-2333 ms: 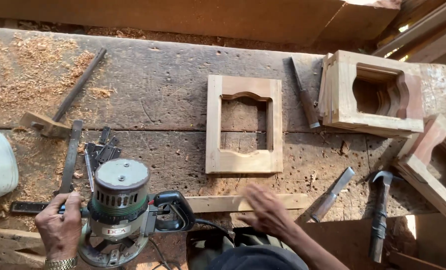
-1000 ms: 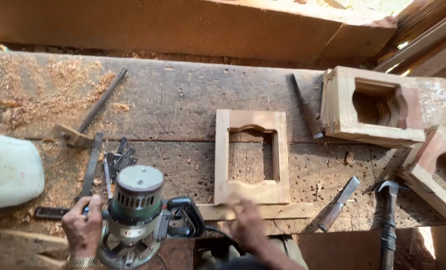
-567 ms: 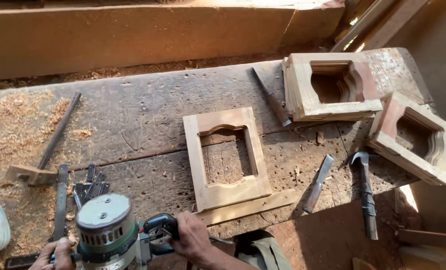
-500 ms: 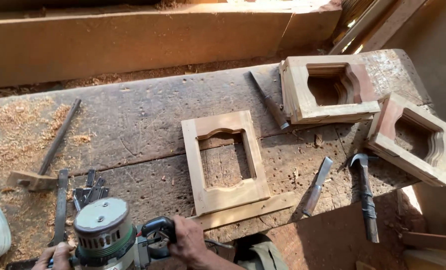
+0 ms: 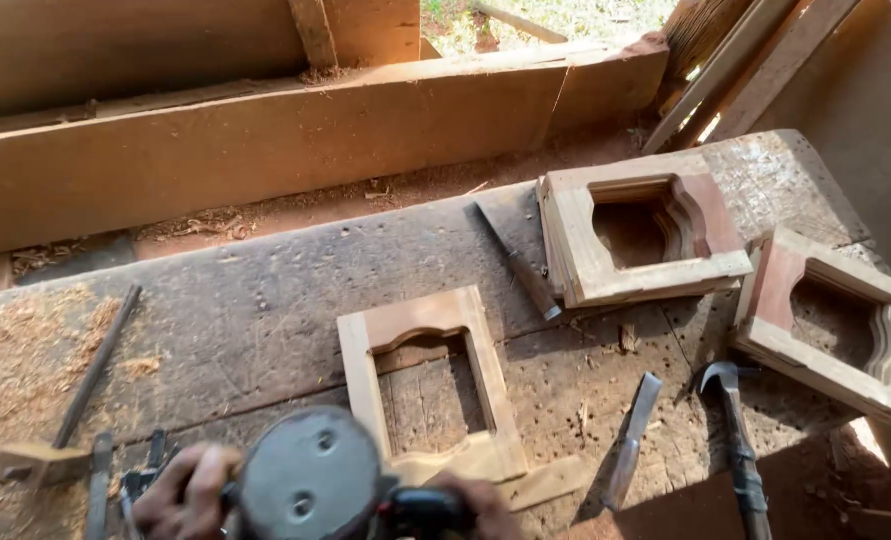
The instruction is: Use a handheld power router to shape and trim the inner decorative edges of wooden cabinet frames.
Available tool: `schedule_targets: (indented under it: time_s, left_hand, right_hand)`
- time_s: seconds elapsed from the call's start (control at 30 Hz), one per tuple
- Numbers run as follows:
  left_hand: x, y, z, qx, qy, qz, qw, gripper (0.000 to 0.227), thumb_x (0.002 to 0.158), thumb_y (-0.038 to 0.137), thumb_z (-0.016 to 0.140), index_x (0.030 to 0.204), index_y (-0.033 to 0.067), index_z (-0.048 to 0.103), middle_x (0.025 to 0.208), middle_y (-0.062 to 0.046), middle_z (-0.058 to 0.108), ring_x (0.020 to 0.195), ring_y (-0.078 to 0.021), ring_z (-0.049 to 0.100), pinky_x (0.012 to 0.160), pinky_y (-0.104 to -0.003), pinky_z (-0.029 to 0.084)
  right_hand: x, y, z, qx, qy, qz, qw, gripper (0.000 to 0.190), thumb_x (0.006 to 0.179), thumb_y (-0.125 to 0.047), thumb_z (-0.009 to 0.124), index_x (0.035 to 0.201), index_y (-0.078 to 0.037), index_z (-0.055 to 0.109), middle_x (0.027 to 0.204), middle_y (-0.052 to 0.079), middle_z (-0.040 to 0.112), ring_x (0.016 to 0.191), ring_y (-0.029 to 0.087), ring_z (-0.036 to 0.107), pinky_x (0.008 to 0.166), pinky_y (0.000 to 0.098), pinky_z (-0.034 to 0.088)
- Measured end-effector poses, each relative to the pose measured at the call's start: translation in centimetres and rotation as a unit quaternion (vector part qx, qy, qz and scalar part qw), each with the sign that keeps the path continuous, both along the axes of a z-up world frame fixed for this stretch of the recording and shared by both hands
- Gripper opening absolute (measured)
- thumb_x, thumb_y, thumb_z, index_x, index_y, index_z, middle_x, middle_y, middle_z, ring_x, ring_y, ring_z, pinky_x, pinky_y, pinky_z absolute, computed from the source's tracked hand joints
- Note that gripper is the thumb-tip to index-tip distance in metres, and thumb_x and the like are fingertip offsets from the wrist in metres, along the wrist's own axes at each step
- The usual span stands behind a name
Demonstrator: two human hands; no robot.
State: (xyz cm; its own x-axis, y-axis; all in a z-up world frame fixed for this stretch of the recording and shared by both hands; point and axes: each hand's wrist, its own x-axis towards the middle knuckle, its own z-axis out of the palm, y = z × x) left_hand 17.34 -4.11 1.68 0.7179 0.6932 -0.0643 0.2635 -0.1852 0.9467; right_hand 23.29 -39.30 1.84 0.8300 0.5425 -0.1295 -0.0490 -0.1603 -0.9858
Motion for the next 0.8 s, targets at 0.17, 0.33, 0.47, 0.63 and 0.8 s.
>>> schedule_targets:
  time_s: [0.17, 0.33, 0.47, 0.63, 0.8]
  left_hand:
    - [18.5, -9.8, 7.3, -0.055, -0.124, -0.052, 0.989, 0.015, 0.093, 0.007, 0.058, 0.084, -0.0001, 0.068, 0.075, -0.001, 0.06, 0.068, -0.012, 0.05, 0.065, -0.024, 0.041]
    - [31.4, -13.0, 5.0, -0.059, -0.172, -0.213, 0.96, 0.022, 0.093, 0.022, 0.062, 0.078, 0.0067, 0.069, 0.069, 0.0, 0.061, 0.061, -0.0118, 0.052, 0.055, -0.026, 0.043]
    - [36.8, -14.2, 2.1, -0.045, -0.141, -0.233, 0.961, 0.028, 0.094, 0.029, 0.059, 0.087, 0.0055, 0.073, 0.072, -0.002, 0.066, 0.063, -0.0124, 0.058, 0.056, -0.026, 0.047]
    - [40.7, -14.4, -2.8, -0.127, -0.191, -0.25, 0.941, 0.018, 0.096, 0.019, 0.059, 0.089, 0.0042, 0.069, 0.076, -0.003, 0.066, 0.063, -0.0108, 0.061, 0.056, -0.023, 0.056]
    - [40.2, -14.2, -4.2, -0.13, -0.198, -0.229, 0.944, 0.018, 0.097, 0.017, 0.059, 0.086, 0.0058, 0.067, 0.073, 0.001, 0.063, 0.063, -0.0074, 0.056, 0.058, -0.021, 0.05]
  right_hand:
    - [13.9, -3.4, 2.5, -0.009, -0.098, -0.059, 0.993, 0.024, 0.064, 0.001, 0.082, 0.085, -0.007, 0.073, 0.071, 0.003, 0.079, 0.056, 0.012, 0.068, 0.05, 0.0237, 0.054]
    - [19.6, -6.4, -2.4, 0.012, -0.229, -0.26, 0.938, 0.04, 0.059, -0.003, 0.086, 0.097, -0.006, 0.075, 0.082, 0.008, 0.082, 0.063, 0.012, 0.078, 0.056, 0.0203, 0.064]
    - [24.3, -8.0, -3.4, -0.141, -0.299, -0.254, 0.909, 0.028, 0.065, 0.002, 0.084, 0.09, -0.003, 0.072, 0.077, 0.012, 0.08, 0.049, 0.014, 0.073, 0.04, 0.0212, 0.064]
    - [28.4, -8.6, -3.8, -0.13, -0.233, -0.279, 0.922, 0.047, 0.062, -0.014, 0.093, 0.103, -0.003, 0.072, 0.094, 0.015, 0.079, 0.067, 0.021, 0.075, 0.053, 0.0268, 0.064]
    - [28.2, -6.8, -3.6, -0.178, -0.263, -0.276, 0.907, 0.026, 0.07, -0.006, 0.085, 0.093, -0.006, 0.073, 0.082, 0.008, 0.079, 0.061, 0.013, 0.071, 0.047, 0.0227, 0.055]
